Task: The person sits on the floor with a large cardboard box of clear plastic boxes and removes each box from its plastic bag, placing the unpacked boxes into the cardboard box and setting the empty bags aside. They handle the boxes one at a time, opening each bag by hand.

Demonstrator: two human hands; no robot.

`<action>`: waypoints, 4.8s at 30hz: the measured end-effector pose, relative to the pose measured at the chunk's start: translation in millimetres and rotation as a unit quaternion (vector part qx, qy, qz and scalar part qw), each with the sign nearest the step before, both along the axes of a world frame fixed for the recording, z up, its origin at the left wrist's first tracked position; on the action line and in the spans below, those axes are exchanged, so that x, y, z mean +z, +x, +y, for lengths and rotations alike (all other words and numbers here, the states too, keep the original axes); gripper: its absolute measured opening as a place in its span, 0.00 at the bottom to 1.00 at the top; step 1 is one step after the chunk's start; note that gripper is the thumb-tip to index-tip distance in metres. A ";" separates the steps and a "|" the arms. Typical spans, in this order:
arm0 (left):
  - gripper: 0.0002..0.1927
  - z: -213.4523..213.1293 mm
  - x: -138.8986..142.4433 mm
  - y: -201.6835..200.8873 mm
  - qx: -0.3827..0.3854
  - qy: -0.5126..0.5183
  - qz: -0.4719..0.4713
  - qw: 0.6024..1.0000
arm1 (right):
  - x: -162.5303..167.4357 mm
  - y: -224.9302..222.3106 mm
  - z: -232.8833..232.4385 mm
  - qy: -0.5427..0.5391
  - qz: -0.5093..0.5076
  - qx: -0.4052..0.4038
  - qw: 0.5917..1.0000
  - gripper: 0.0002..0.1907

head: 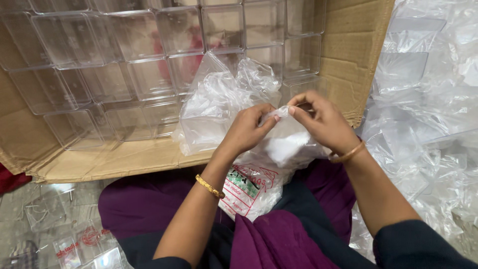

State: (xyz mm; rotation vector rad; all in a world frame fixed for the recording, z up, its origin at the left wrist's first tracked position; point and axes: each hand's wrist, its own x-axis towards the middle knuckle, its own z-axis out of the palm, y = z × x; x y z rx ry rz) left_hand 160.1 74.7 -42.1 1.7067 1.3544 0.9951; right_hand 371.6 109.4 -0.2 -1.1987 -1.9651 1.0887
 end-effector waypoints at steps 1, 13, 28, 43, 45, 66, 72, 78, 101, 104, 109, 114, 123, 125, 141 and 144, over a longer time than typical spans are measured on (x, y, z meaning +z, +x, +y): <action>0.13 1.6 -2.5 0.1 0.004 0.018 -0.003 1.000 | 5.6 0.1 -5.3 0.069 -0.002 -0.001 0.998 0.13; 0.08 9.1 -8.0 4.0 0.064 0.004 -0.015 0.998 | -23.4 -16.3 -47.0 0.139 -0.239 0.239 0.931 0.18; 0.11 65.7 95.4 -8.7 0.099 0.220 -0.313 0.919 | -54.0 -4.5 -25.8 -0.014 -0.297 0.294 0.908 0.23; 0.12 9.7 54.7 -69.6 0.095 0.095 -0.656 0.743 | -66.7 -49.9 82.1 -0.288 0.465 0.092 0.832 0.26; 0.13 -1.7 37.8 -76.4 0.113 0.079 -0.691 0.710 | -78.3 -65.5 88.8 -0.292 0.438 0.017 0.850 0.25; 0.34 -108.3 -30.1 -153.8 0.200 -0.069 -0.226 0.951 | -128.1 -47.6 76.0 -0.290 0.257 -0.102 0.916 0.22; 0.41 -41.4 54.4 -145.7 0.076 0.225 0.112 0.965 | -88.7 -47.5 82.9 -0.186 0.244 -0.009 0.952 0.16; 0.41 84.1 45.6 -52.3 -0.122 0.049 0.118 0.984 | -57.7 -46.0 75.8 -0.196 0.226 0.133 0.945 0.11; 0.08 112.4 4.0 -9.0 0.023 0.054 -0.355 0.933 | -43.7 -0.2 63.2 -0.025 0.202 -0.023 0.979 0.12; 0.10 114.8 -0.5 -3.3 0.023 0.066 -0.345 0.936 | -35.8 -1.4 60.1 0.068 0.111 -0.043 0.991 0.12; 0.18 109.4 0.9 -0.9 0.037 0.052 -0.278 0.959 | -22.0 -5.4 54.9 0.111 0.046 -0.120 0.986 0.12; 0.18 98.6 14.8 3.6 -0.042 -0.073 -0.428 0.900 | -13.5 -6.4 49.9 0.129 0.053 -0.149 0.979 0.11; 0.14 95.0 15.4 -7.5 -0.171 -0.093 -0.302 0.933 | -17.9 20.6 65.9 -0.141 0.461 -0.080 0.872 0.07; 0.16 98.9 9.2 -11.0 -0.217 -0.100 -0.265 0.934 | -25.1 33.9 68.1 -0.125 0.386 -0.059 0.912 0.09; 0.14 118.9 -89.6 42.9 0.089 0.005 0.194 0.977 | -54.1 36.3 98.7 0.185 -0.368 -0.117 0.904 0.22; 0.12 113.9 -103.4 55.4 0.087 -0.018 0.207 0.974 | -57.3 30.7 79.0 0.285 -0.407 -0.110 0.861 0.26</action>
